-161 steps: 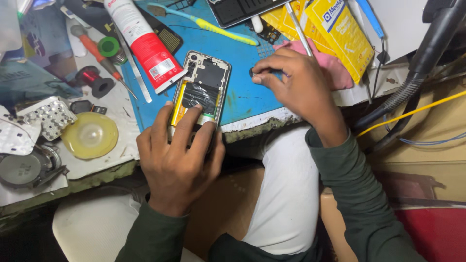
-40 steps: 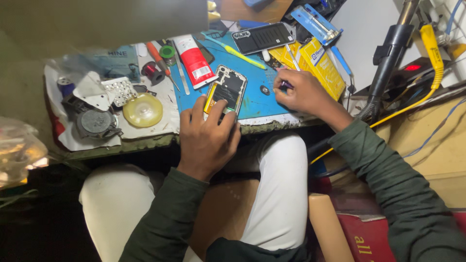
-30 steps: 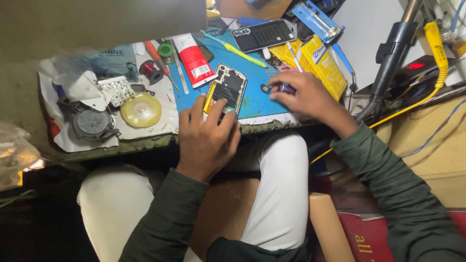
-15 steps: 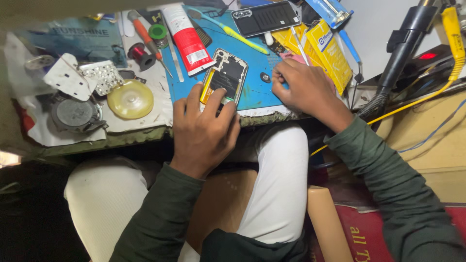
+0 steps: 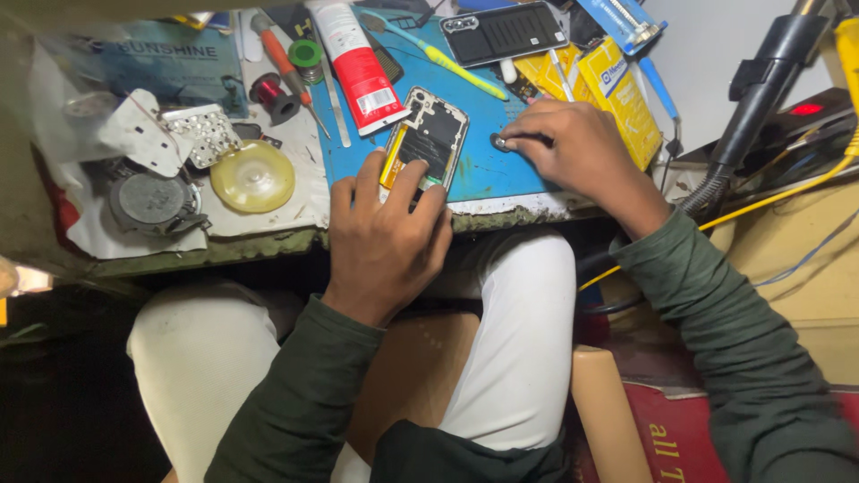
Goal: The person repairs a disassembled smartphone on a cluttered workbench, using a small screwdriver to work on the phone's internal components while holding the phone steady with the other hand. They pick up and set down small screws and parts, then lift the phone and handle its detached back cover at the end.
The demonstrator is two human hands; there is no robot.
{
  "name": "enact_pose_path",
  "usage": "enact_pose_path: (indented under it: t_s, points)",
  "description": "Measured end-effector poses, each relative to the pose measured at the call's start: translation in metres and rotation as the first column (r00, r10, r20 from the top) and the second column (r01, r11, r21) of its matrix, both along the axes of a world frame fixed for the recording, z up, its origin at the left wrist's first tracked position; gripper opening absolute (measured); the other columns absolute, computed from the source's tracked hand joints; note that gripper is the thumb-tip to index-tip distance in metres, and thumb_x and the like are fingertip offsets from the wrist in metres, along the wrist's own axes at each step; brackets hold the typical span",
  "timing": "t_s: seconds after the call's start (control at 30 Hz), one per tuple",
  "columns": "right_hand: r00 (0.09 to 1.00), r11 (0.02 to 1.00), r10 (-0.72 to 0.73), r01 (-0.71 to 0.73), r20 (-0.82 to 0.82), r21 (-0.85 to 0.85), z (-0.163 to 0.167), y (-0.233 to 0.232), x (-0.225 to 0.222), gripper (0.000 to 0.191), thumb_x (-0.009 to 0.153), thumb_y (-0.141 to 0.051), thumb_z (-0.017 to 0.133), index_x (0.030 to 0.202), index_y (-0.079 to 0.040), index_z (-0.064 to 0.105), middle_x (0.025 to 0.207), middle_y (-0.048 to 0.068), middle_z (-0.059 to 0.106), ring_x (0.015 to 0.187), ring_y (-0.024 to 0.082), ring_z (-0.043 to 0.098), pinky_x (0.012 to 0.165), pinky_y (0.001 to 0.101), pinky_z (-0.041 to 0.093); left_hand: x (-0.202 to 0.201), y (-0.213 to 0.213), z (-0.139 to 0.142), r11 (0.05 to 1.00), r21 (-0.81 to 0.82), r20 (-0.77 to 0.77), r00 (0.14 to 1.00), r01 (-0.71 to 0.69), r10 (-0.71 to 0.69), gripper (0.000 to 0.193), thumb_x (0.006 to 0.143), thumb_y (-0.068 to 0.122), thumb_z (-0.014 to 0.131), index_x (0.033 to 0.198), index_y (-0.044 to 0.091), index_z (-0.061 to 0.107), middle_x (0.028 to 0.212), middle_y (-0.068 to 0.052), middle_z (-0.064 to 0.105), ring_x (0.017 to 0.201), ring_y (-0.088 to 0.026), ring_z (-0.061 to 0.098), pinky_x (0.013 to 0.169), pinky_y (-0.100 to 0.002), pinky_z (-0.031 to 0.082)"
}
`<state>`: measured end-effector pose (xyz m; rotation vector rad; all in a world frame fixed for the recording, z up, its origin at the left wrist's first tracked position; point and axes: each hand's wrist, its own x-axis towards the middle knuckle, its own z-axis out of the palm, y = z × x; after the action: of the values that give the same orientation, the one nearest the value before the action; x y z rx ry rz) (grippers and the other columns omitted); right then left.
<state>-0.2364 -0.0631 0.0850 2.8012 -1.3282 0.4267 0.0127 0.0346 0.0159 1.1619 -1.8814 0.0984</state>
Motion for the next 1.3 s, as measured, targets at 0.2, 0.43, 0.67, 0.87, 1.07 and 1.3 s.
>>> enact_pose_path:
  t_s: [0.2,0.43,0.67,0.87,1.07,1.3]
  points:
    - [0.879,0.956,0.063,-0.188,-0.472,-0.224,-0.002,0.001,0.013,0.012,0.085,-0.009,0.072,0.095,-0.012,0.077,0.088,0.008,0.07,0.083,0.03,0.07,0.073,0.0421,0.056,0.001,-0.002,-0.012,1.0,-0.021,0.006,1.0,-0.008,0.008,0.019,0.088,0.023,0.077,0.101,0.009,0.071,0.124,-0.009,0.066,0.122,-0.04,0.056,0.09,-0.05,0.043]
    - [0.772,0.938,0.143,-0.305,-0.619,-0.164,-0.002,-0.013,0.025,0.008,0.079,-0.008,0.068,0.087,-0.007,0.067,0.086,0.01,0.066,0.081,0.031,0.07,0.073,0.0417,0.059,0.004,-0.003,-0.015,1.0,-0.013,0.007,1.0,-0.003,0.003,0.021,0.088,0.024,0.076,0.102,0.01,0.071,0.125,-0.01,0.065,0.124,-0.041,0.055,0.09,-0.051,0.042]
    - [0.764,0.978,0.19,-0.204,-0.617,0.048,0.002,-0.03,0.026,0.018,0.082,-0.018,0.069,0.092,-0.004,0.065,0.087,0.013,0.065,0.071,0.037,0.066,0.06,0.0481,0.054,0.006,0.0,-0.018,1.0,-0.023,0.003,1.0,-0.007,0.007,0.022,0.088,0.024,0.076,0.104,0.01,0.071,0.125,-0.01,0.065,0.125,-0.042,0.055,0.091,-0.05,0.042]
    - [0.912,0.987,0.132,-0.083,-0.389,0.141,-0.003,-0.029,0.021,0.015,0.085,-0.018,0.065,0.092,-0.005,0.064,0.089,0.014,0.067,0.08,0.038,0.065,0.066,0.052,0.051,0.009,0.002,-0.015,1.0,-0.025,-0.009,1.0,0.003,-0.003,0.021,0.086,0.024,0.077,0.1,0.009,0.07,0.123,-0.01,0.065,0.122,-0.041,0.056,0.089,-0.05,0.042]
    - [0.982,0.986,0.083,-0.057,-0.168,0.154,-0.004,-0.018,0.01,0.014,0.089,-0.017,0.065,0.097,-0.005,0.064,0.092,0.012,0.068,0.085,0.036,0.067,0.072,0.0472,0.052,0.011,0.004,-0.012,0.999,-0.03,-0.012,1.0,0.013,-0.014,0.02,0.087,0.023,0.077,0.099,0.009,0.07,0.122,-0.01,0.065,0.121,-0.04,0.056,0.087,-0.05,0.042]
    - [0.98,0.972,0.182,-0.168,-0.076,0.164,0.0,-0.014,0.002,0.018,0.094,-0.013,0.073,0.112,-0.01,0.075,0.099,0.011,0.073,0.086,0.031,0.069,0.074,0.0399,0.055,0.008,0.002,-0.015,0.999,-0.031,-0.007,1.0,0.007,-0.007,0.02,0.087,0.023,0.077,0.099,0.009,0.07,0.122,-0.01,0.066,0.121,-0.04,0.056,0.088,-0.05,0.042]
